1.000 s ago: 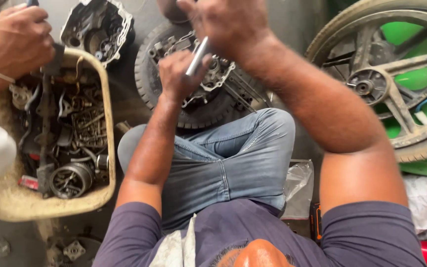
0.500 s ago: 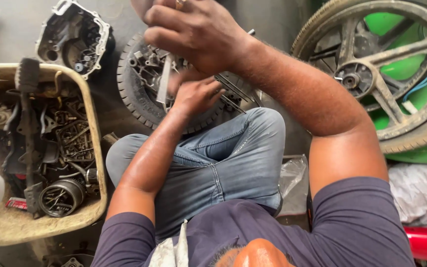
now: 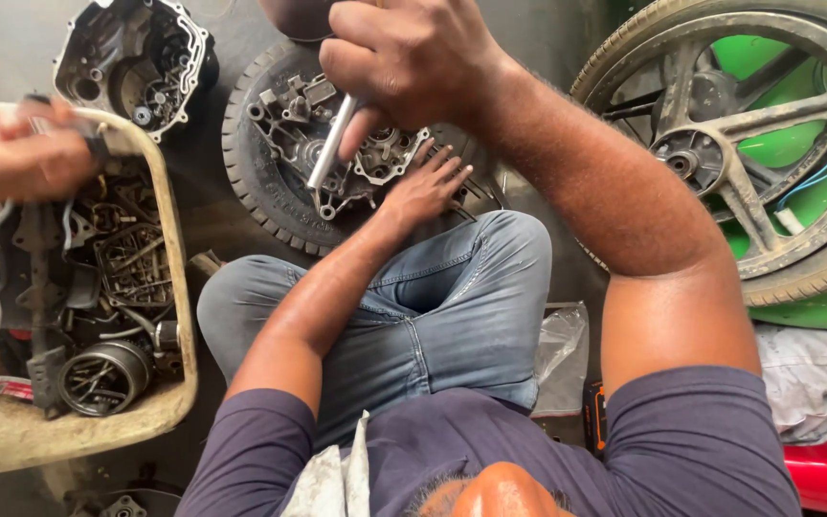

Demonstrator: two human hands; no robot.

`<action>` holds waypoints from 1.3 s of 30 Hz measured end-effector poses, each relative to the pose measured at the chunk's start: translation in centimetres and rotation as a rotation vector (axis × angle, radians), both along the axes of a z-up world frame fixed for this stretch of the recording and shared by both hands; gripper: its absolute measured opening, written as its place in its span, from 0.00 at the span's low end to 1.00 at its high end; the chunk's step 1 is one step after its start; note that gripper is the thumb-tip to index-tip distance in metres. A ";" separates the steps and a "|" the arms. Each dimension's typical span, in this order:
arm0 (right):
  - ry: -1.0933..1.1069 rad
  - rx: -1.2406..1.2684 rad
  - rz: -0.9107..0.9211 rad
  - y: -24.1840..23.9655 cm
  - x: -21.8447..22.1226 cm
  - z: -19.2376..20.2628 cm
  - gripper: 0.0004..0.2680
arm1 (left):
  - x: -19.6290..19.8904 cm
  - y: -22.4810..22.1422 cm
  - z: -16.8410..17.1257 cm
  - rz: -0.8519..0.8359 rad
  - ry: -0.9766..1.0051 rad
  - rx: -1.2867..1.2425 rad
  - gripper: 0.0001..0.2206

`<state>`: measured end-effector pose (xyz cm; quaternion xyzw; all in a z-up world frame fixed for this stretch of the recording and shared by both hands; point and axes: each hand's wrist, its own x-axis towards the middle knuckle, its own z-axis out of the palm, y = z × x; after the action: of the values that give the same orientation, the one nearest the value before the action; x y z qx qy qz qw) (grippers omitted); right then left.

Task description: The recorder is working on a motorcycle engine block, disassembling and inspecting parts using various tools.

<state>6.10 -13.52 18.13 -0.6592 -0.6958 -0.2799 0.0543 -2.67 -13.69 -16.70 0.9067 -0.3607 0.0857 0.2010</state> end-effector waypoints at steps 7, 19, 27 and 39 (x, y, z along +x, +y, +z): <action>-0.034 0.050 -0.077 -0.2 -1.0 -0.1 0.24 | -0.1 -0.2 0.1 0.000 0.029 -0.021 0.34; -0.056 0.156 -0.215 0.2 -1.9 -1.2 0.24 | -0.3 -0.1 1.2 0.002 0.046 0.011 0.33; -0.072 0.157 -0.202 0.3 -1.8 -1.7 0.25 | -0.5 0.3 0.8 0.012 0.038 0.046 0.30; -0.110 0.219 -0.374 0.7 -3.0 -1.8 0.26 | -0.2 -0.2 -4.6 -0.008 0.342 -0.156 0.20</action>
<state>3.06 -12.81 16.35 -0.7509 -0.5287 -0.3943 0.0346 -2.86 -13.91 -21.25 0.8883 -0.3171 -0.0428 0.3295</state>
